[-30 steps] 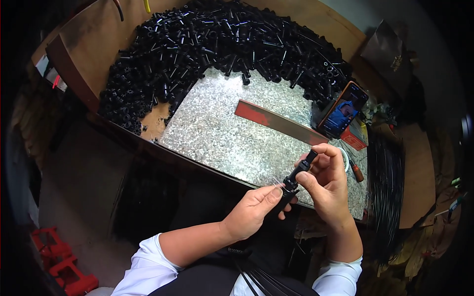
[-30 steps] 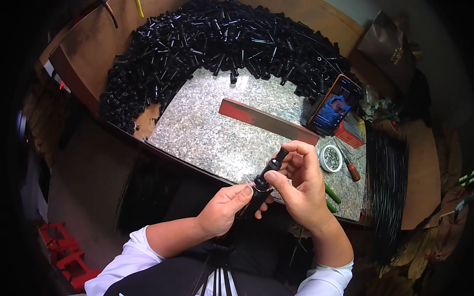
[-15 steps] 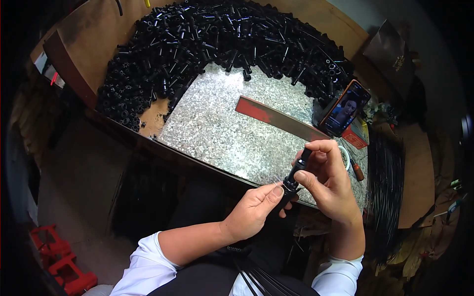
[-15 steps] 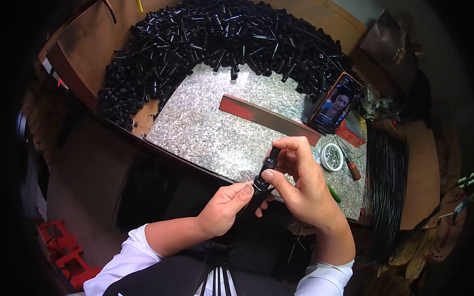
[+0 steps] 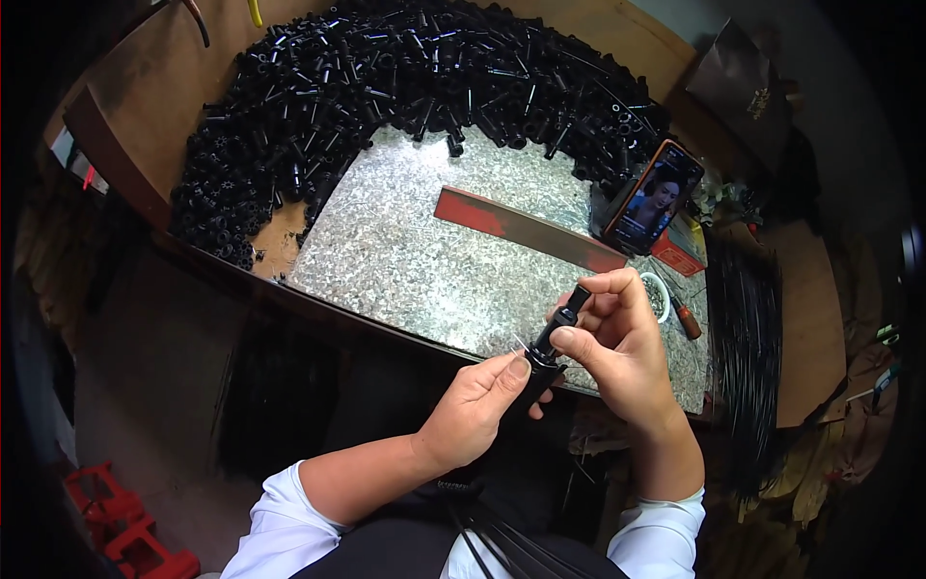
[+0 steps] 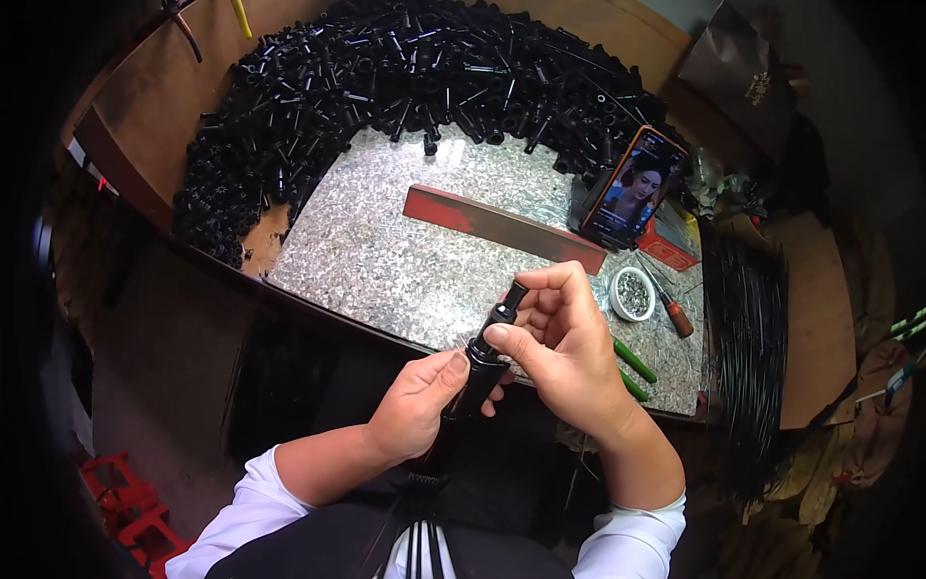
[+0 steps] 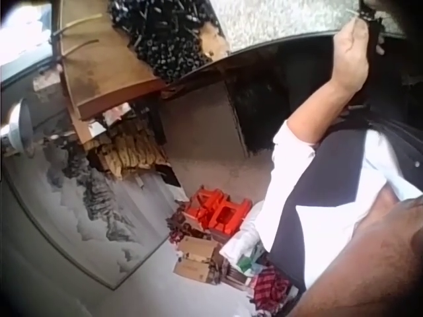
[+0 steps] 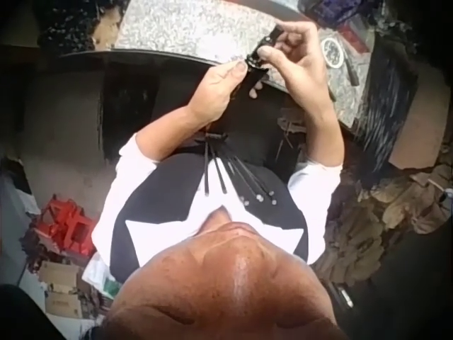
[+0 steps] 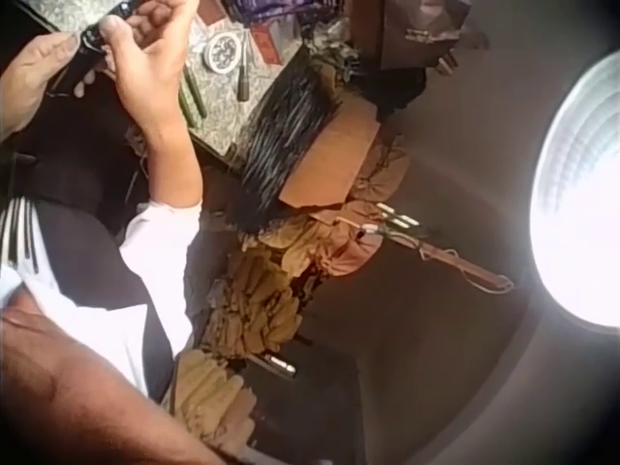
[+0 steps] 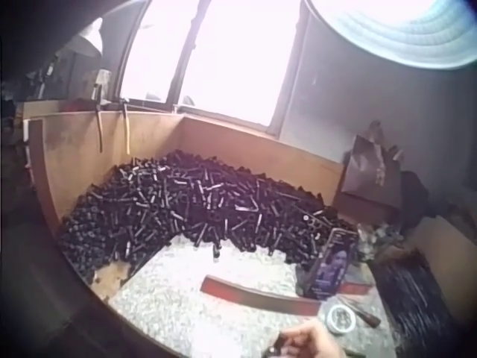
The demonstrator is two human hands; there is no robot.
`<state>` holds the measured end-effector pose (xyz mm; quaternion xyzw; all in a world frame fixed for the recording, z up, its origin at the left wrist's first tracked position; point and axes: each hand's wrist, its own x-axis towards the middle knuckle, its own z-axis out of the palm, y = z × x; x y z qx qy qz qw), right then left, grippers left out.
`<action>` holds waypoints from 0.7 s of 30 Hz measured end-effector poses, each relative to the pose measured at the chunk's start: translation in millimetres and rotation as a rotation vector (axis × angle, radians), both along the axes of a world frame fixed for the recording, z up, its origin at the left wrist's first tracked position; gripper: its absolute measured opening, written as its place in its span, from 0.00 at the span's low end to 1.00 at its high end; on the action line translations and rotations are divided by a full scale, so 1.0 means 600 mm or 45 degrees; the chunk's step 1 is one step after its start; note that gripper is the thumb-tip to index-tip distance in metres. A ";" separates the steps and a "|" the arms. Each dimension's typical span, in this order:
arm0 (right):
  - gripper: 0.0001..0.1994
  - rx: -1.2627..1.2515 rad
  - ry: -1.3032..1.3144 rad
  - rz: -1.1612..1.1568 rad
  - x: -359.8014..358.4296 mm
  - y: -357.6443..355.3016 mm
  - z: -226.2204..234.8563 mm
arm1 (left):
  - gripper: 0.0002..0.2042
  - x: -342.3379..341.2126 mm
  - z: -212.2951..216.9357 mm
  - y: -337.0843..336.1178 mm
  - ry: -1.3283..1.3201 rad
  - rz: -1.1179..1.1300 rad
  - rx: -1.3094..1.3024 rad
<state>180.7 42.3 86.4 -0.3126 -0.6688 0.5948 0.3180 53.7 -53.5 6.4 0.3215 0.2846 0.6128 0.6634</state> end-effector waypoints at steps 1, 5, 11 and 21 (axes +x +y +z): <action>0.20 -0.004 0.002 0.003 -0.001 -0.001 -0.002 | 0.19 0.000 0.000 0.000 -0.012 -0.006 0.003; 0.21 -0.008 0.038 -0.039 0.002 0.001 -0.010 | 0.19 0.001 -0.004 0.002 -0.044 0.005 -0.022; 0.20 0.057 0.004 -0.043 0.002 0.002 -0.011 | 0.21 -0.003 -0.005 0.003 -0.028 -0.028 -0.012; 0.30 0.557 -0.483 0.244 0.019 -0.001 -0.015 | 0.19 -0.007 -0.012 0.005 -0.132 -0.052 -0.016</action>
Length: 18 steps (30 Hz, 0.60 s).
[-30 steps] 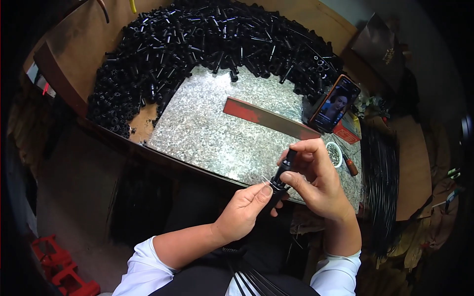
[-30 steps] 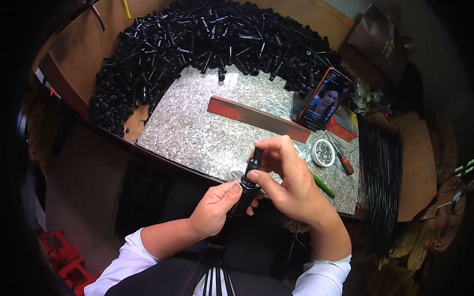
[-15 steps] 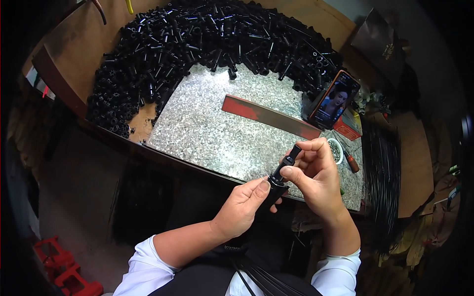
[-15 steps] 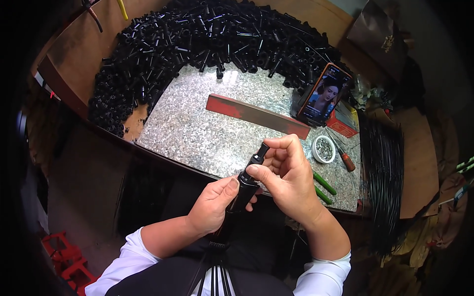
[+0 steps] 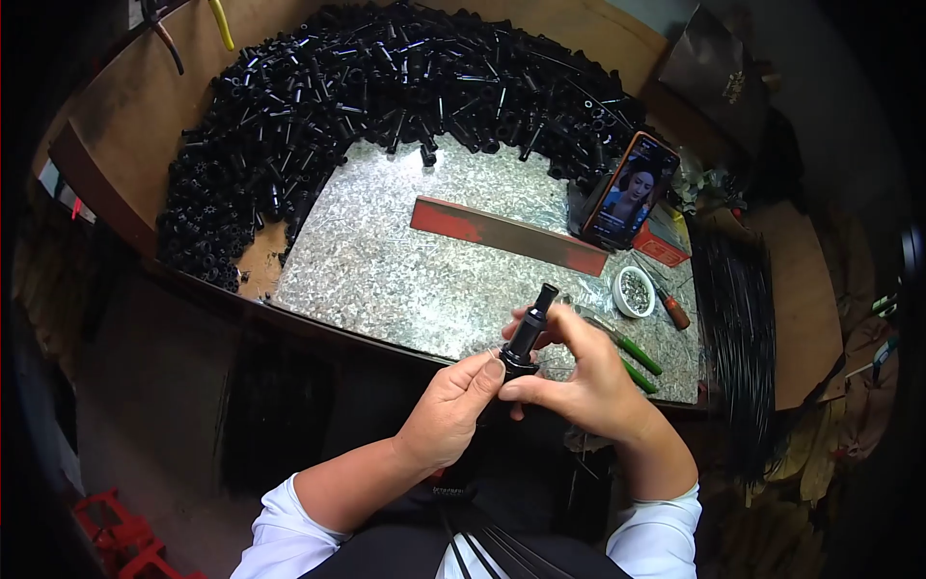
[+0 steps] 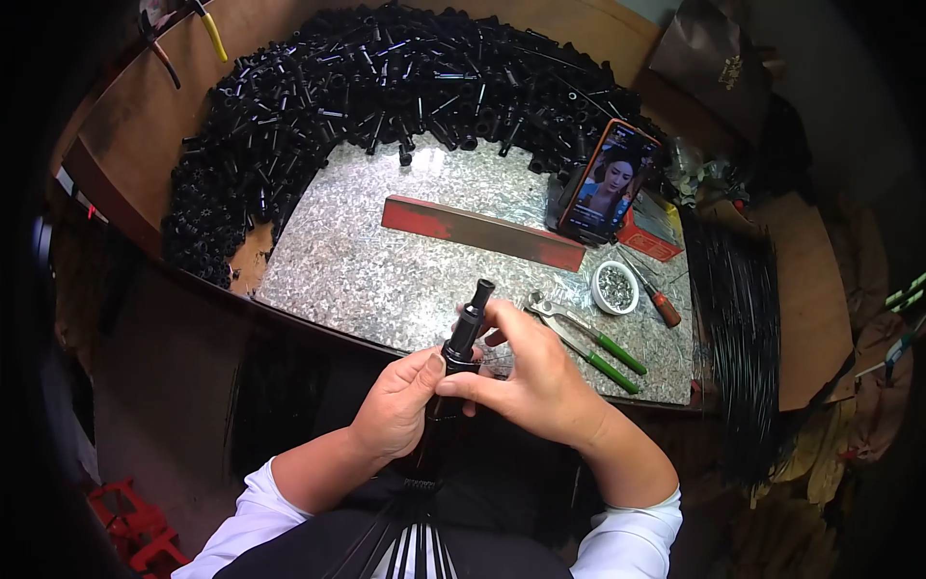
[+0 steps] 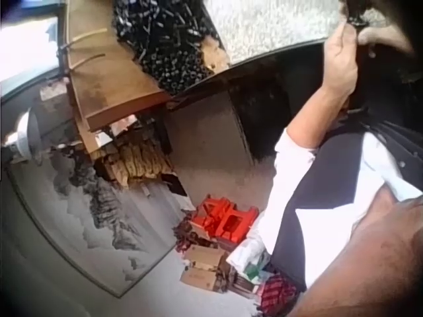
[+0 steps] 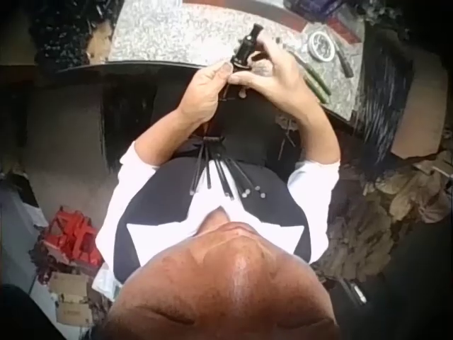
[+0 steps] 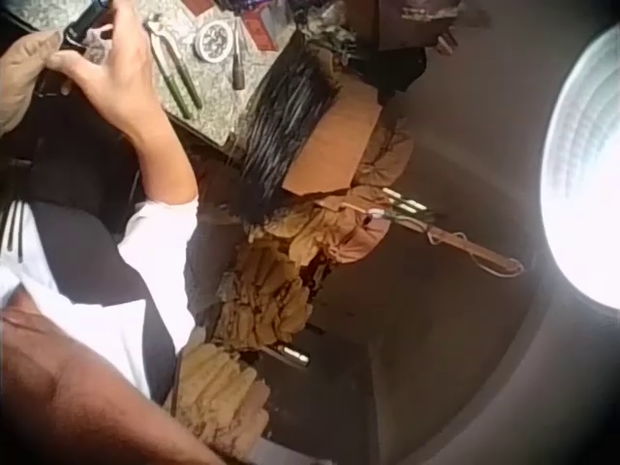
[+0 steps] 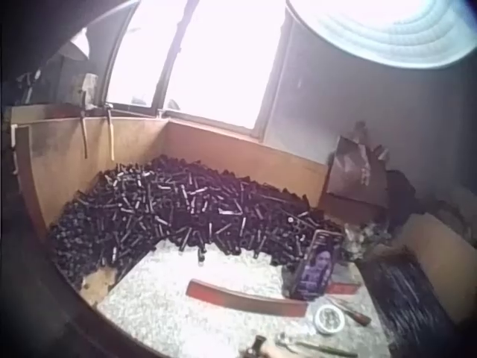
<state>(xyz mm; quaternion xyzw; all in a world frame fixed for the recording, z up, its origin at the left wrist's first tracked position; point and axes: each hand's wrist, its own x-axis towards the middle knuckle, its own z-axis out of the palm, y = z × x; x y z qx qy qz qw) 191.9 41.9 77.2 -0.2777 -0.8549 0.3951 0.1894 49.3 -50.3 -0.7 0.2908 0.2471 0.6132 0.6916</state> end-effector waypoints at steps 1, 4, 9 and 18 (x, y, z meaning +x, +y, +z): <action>0.20 -0.060 -0.118 -0.018 0.000 0.000 0.005 | 0.19 0.001 0.003 0.001 0.006 -0.007 -0.002; 0.17 -0.167 -0.105 -0.033 0.001 -0.004 0.011 | 0.19 0.000 0.008 -0.001 -0.025 0.003 0.003; 0.15 -0.321 -0.020 0.012 -0.002 -0.002 0.023 | 0.18 0.000 0.000 -0.001 -0.022 -0.011 0.026; 0.13 -0.533 -0.061 0.112 0.000 0.016 0.037 | 0.18 0.007 -0.006 0.001 0.033 -0.034 0.116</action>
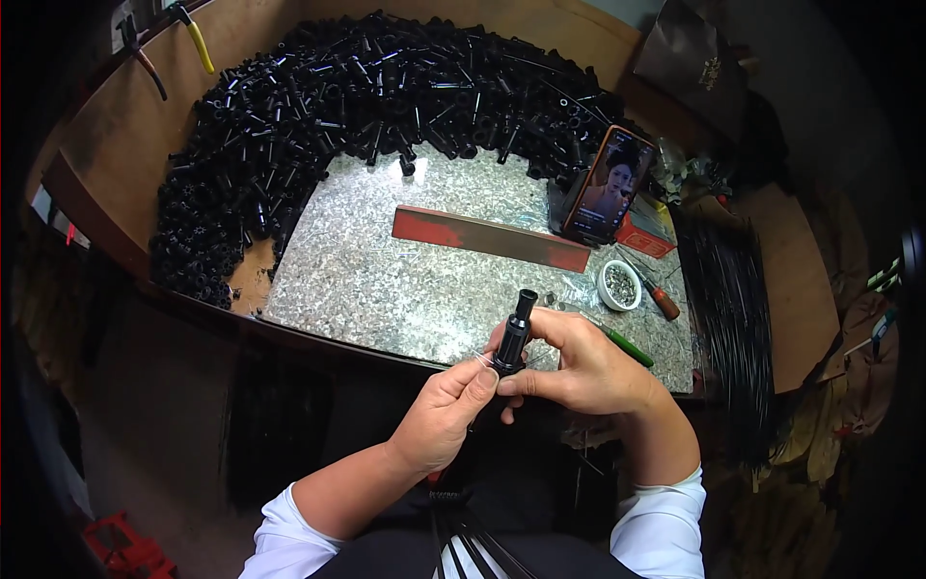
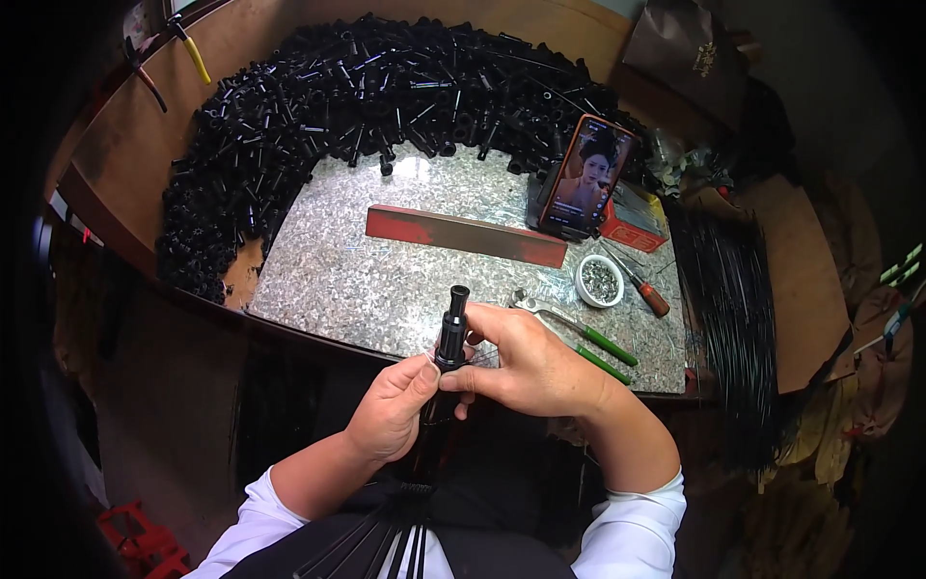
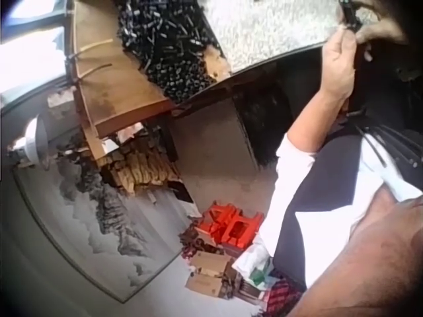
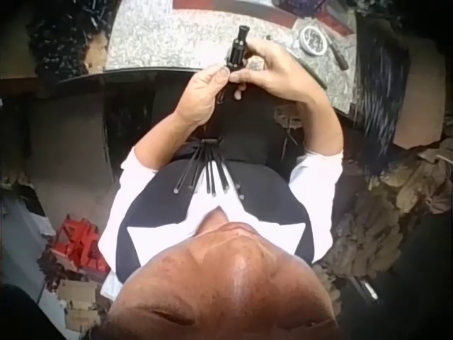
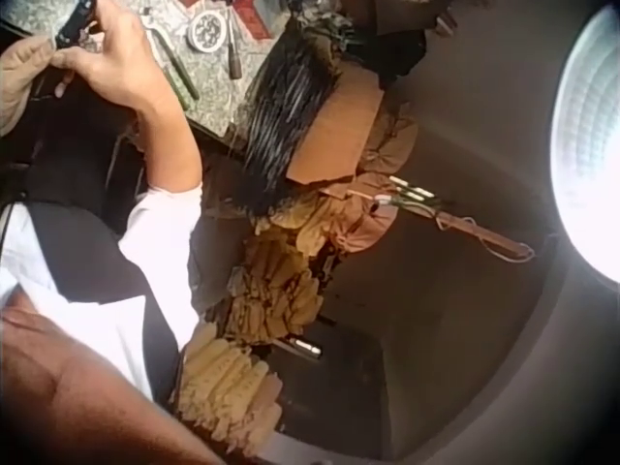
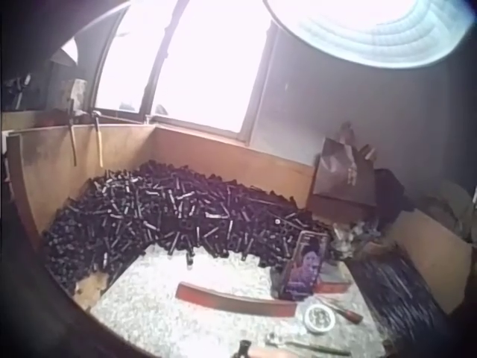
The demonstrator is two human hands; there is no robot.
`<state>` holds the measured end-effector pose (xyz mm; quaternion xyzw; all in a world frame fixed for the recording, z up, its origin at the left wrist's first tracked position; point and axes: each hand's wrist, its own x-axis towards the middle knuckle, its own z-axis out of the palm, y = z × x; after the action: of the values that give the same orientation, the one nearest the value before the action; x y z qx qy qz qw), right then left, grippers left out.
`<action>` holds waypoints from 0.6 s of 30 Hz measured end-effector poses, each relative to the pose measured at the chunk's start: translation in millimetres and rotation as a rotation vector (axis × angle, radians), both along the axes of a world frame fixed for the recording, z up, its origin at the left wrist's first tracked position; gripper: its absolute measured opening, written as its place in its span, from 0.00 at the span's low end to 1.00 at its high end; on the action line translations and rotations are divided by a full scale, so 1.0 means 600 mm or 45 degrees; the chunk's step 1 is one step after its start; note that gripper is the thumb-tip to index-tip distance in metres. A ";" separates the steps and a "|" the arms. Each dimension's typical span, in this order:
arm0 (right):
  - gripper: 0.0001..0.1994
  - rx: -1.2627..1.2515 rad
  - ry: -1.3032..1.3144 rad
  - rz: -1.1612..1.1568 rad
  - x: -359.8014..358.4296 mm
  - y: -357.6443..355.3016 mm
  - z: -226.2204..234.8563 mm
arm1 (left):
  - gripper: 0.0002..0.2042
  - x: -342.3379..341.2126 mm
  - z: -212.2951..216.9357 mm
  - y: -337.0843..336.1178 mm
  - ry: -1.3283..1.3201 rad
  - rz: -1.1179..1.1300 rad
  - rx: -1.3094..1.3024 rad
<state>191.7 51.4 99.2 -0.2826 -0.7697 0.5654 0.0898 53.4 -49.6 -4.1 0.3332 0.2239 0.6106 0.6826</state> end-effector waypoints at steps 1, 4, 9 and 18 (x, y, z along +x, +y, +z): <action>0.13 -0.027 0.025 0.023 -0.002 0.001 0.002 | 0.18 -0.001 0.002 -0.001 0.002 0.003 0.000; 0.13 -0.022 -0.021 0.017 -0.004 0.003 0.002 | 0.19 -0.003 0.006 0.002 -0.013 -0.023 -0.049; 0.12 0.179 0.033 -0.006 -0.003 0.000 -0.016 | 0.19 -0.009 0.011 -0.001 -0.031 -0.019 -0.106; 0.26 0.131 0.079 -0.422 0.000 -0.037 -0.082 | 0.18 -0.025 0.009 0.002 -0.145 0.055 -0.170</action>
<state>191.7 28.9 50.1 -0.3830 -0.7373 0.5112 0.2199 38.2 -48.5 1.5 0.2470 0.2320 0.6268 0.7016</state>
